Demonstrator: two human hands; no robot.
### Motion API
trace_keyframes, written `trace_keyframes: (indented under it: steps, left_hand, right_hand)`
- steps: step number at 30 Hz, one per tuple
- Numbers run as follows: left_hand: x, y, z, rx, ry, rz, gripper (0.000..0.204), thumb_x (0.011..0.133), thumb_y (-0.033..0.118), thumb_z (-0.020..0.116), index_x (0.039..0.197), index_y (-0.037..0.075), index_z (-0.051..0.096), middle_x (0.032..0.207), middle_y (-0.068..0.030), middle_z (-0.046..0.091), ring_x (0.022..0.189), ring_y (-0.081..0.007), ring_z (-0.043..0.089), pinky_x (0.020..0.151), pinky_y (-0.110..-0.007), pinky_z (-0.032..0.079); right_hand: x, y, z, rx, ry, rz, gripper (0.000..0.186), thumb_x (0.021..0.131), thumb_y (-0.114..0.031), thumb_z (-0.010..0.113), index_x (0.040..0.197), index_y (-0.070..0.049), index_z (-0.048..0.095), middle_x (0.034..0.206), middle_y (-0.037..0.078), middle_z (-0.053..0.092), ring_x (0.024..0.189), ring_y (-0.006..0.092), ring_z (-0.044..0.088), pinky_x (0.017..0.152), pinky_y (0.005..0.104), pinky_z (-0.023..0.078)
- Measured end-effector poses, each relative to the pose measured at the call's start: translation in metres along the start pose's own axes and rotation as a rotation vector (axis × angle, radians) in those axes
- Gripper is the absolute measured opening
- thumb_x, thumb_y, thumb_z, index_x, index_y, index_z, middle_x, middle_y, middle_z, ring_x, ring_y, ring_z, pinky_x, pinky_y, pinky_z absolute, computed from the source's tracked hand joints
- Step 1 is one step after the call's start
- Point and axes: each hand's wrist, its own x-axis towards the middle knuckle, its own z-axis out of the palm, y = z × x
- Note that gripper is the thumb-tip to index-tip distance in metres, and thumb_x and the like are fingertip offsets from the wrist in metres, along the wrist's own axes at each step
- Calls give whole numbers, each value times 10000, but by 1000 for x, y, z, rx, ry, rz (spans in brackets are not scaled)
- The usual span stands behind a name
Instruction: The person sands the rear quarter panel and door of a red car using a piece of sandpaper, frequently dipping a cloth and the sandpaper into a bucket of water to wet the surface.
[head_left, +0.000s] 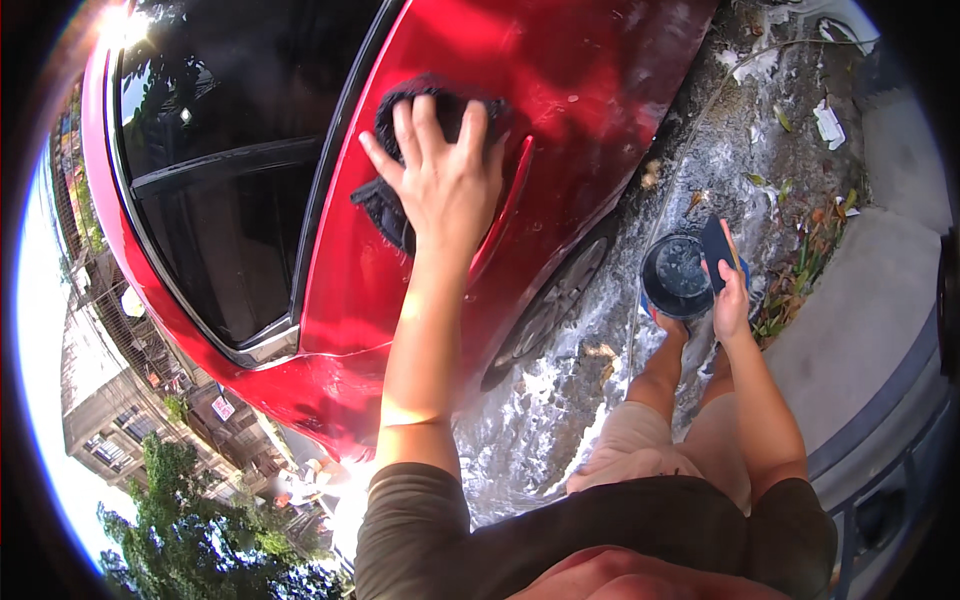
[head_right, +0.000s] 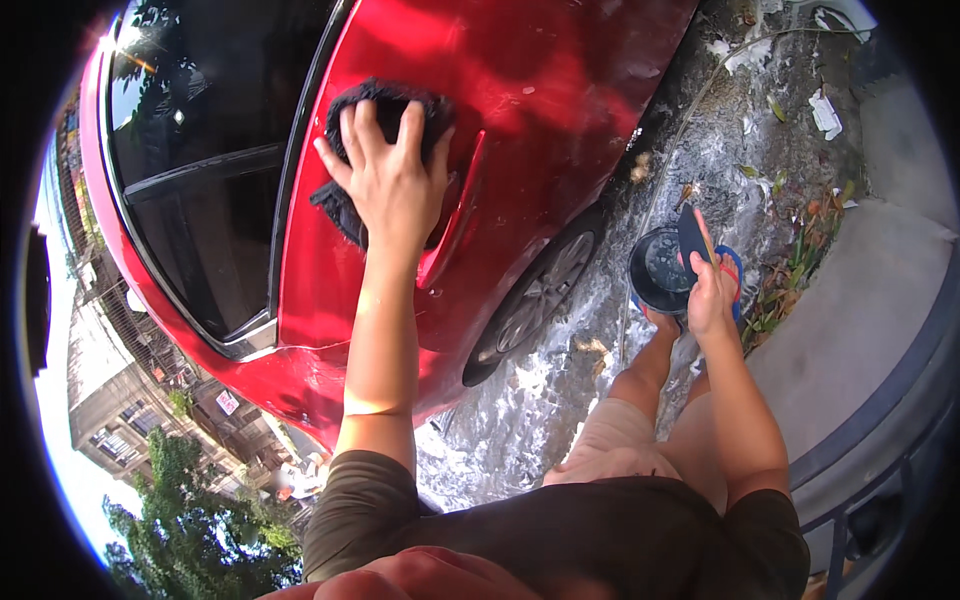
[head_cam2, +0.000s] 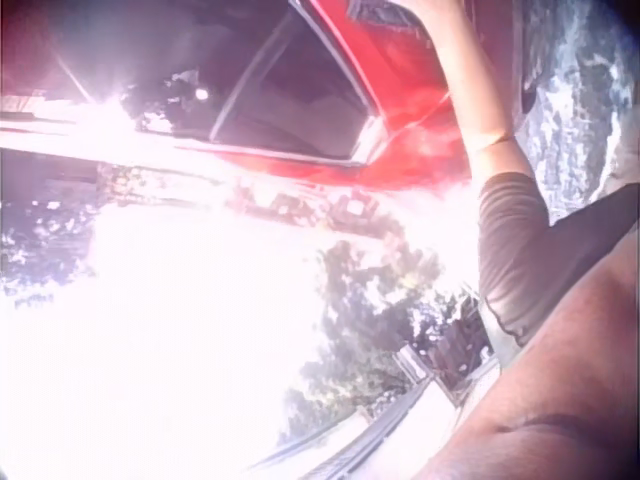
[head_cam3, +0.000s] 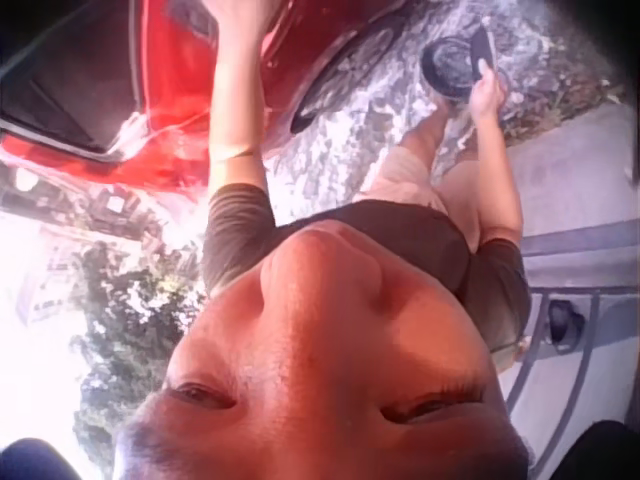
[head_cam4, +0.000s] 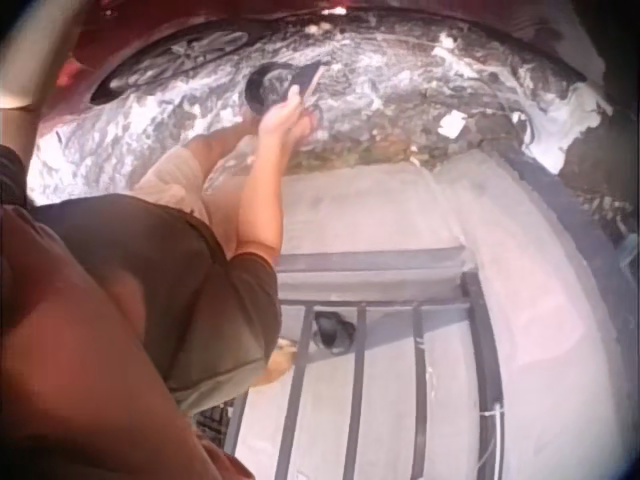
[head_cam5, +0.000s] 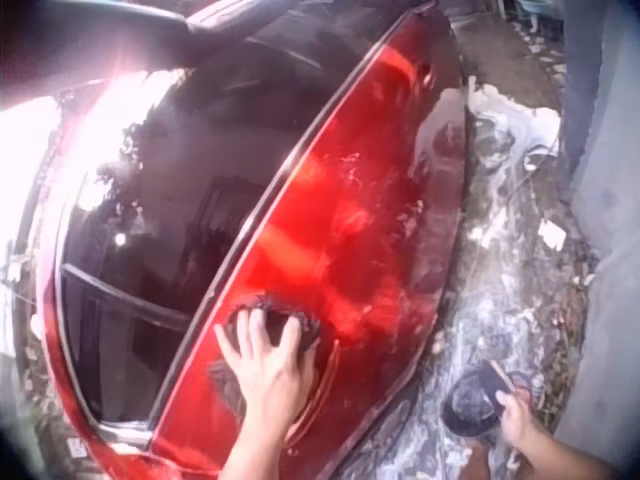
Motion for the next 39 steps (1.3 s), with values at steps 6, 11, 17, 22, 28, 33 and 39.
trace_keyframes:
  steps: [6,11,17,22,28,33,39]
  left_hand:
    - [139,80,88,-89,27,487,353,950,155,528,1245,30,676,1331,-173,642,1345,-350,533,1214,-642,266]
    - [112,84,103,-60,-6,496,363,887,231,649,1216,76,650,1332,-146,610,1318,-340,520,1137,-622,337]
    - [-7,-4,26,-29,19,380,499,754,243,784,1245,237,693,1208,-9,631,1162,-243,593,978,-455,417]
    - [-110,-101,-63,139,-65,250,585,657,285,866,1216,187,722,1196,-63,634,1150,-306,596,993,-477,424]
    - [-145,-189,-92,67,35,330,539,710,371,868,1129,68,716,1032,-122,652,929,-341,656,802,-466,513]
    - [-68,-204,-65,143,298,265,551,686,396,894,1143,127,746,999,-48,692,920,-268,678,800,-405,523]
    - [-4,-185,-43,217,537,183,496,688,444,901,1103,206,768,984,12,711,908,-254,683,780,-400,518]
  right_hand:
    - [9,-51,21,426,-34,58,562,1069,-226,428,1584,-6,389,1596,78,462,1401,217,495,1170,408,382]
    - [32,-75,14,839,-134,120,541,1116,-356,451,1475,48,474,1482,109,544,1388,248,503,1222,505,383]
    - [46,-88,45,642,-67,51,506,1146,-316,385,1503,39,447,1539,89,483,1406,226,480,1254,470,344]
    - [53,-139,141,229,-120,-371,625,1146,-424,313,1615,-12,291,1653,149,333,1496,252,382,1216,419,349]
    - [50,-177,251,18,62,-847,618,1117,-408,429,1602,-37,339,1625,164,398,1491,339,400,1210,449,349]
    - [-30,-149,348,-631,-184,-1092,752,1010,-415,596,1628,-86,320,1695,120,303,1578,351,240,1242,571,241]
    - [48,-219,362,-682,277,-1114,658,1038,-407,539,1595,-97,378,1686,103,316,1566,405,214,1236,625,192]
